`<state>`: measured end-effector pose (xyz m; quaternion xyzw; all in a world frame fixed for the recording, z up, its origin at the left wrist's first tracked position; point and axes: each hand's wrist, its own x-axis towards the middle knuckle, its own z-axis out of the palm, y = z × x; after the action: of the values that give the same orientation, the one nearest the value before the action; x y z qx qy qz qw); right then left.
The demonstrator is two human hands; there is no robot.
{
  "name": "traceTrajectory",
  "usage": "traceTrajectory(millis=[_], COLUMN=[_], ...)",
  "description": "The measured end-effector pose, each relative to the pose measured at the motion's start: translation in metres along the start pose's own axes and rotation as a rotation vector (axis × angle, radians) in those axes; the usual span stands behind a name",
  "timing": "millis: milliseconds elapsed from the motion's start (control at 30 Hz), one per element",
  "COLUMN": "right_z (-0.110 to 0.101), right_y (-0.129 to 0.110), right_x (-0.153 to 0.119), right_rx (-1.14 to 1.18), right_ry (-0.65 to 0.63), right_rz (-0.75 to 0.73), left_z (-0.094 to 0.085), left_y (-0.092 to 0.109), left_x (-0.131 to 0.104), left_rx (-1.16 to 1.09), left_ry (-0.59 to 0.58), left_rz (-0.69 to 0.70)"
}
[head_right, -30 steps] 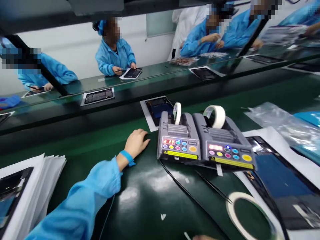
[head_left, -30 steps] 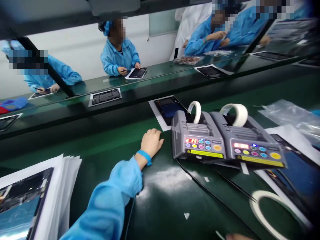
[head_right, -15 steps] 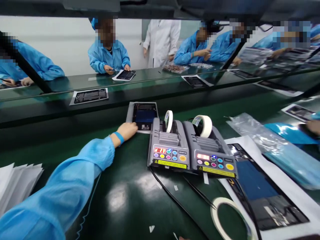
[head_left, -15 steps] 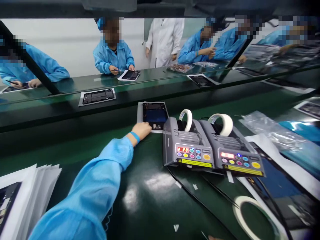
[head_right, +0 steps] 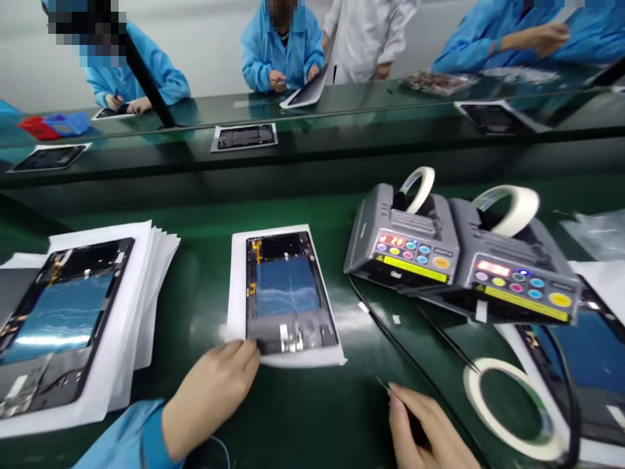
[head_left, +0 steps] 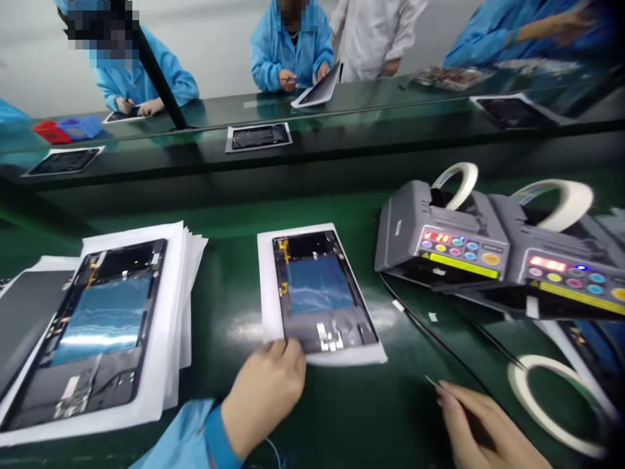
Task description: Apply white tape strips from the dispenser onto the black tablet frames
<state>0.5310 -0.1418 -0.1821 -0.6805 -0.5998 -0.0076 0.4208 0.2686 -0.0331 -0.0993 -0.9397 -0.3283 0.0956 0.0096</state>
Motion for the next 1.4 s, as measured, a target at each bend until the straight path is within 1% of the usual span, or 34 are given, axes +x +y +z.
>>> traceTrajectory(millis=[67, 133, 200, 267, 300, 367, 433, 467, 533, 600, 633, 700, 800, 900, 1000, 1100, 1200, 1300, 1400], right_z=[-0.001, -0.003, -0.006, -0.006, -0.005, 0.003, 0.018, 0.028, 0.048, 0.065, 0.071, 0.078, 0.079, 0.076, 0.074, 0.073, 0.071, 0.071, 0.071], right_y=[-0.01, -0.019, -0.025, -0.028, -0.029, -0.029, -0.027, -0.024, -0.017, -0.01, -0.006, -0.002, -0.001, -0.002, -0.002, 0.0, 0.001, 0.001, 0.0], right_x=[0.005, 0.01, 0.016, 0.026, 0.033, 0.05, 0.071, 0.081, 0.098, 0.11, 0.113, 0.115, 0.114, 0.114, 0.116, 0.119, 0.121, 0.121, 0.12], right_rx=[0.008, 0.047, 0.089, 0.109, 0.107, 0.076, 0.0, -0.037, -0.088, -0.088, -0.08, -0.072, -0.076, -0.085, -0.06, 0.016, 0.06, 0.052, 0.024], right_ry=[-0.051, -0.122, -0.192, -0.26, -0.3, -0.374, -0.429, -0.453, -0.497, -0.512, -0.506, -0.479, -0.485, -0.507, -0.524, -0.551, -0.572, -0.596, -0.599], right_rz=[-0.082, -0.143, -0.19, -0.241, -0.272, -0.351, -0.428, -0.461, -0.511, -0.544, -0.558, -0.578, -0.597, -0.591, -0.561, -0.501, -0.47, -0.472, -0.484], left_z=[0.014, 0.022, 0.022, 0.015, 0.009, -0.004, -0.013, -0.016, -0.015, -0.008, -0.004, 0.006, 0.019, 0.026, 0.028, 0.028, 0.03, 0.034, 0.037], left_y=[0.016, 0.023, 0.024, 0.02, 0.017, 0.011, 0.006, 0.003, 0.0, -0.003, -0.003, -0.005, -0.006, -0.008, -0.012, -0.016, -0.017, -0.016, -0.016], left_x=[-0.04, -0.073, -0.093, -0.098, -0.094, -0.073, -0.038, -0.018, 0.023, 0.057, 0.069, 0.084, 0.089, 0.088, 0.091, 0.096, 0.1, 0.101, 0.101], left_rx=[-0.024, -0.038, -0.035, -0.068, -0.113, -0.23, -0.3, -0.298, -0.289, -0.281, -0.282, -0.292, -0.326, -0.386, -0.483, -0.551, -0.549, -0.526, -0.527], left_ry=[0.049, 0.076, 0.066, 0.044, 0.033, 0.029, 0.046, 0.062, 0.095, 0.118, 0.125, 0.135, 0.156, 0.206, 0.241, 0.216, 0.232, 0.277, 0.292], left_rz=[0.05, 0.058, 0.04, 0.025, 0.019, 0.024, 0.027, 0.018, -0.034, -0.086, -0.101, -0.108, -0.09, -0.07, -0.064, -0.079, -0.071, -0.056, -0.049])
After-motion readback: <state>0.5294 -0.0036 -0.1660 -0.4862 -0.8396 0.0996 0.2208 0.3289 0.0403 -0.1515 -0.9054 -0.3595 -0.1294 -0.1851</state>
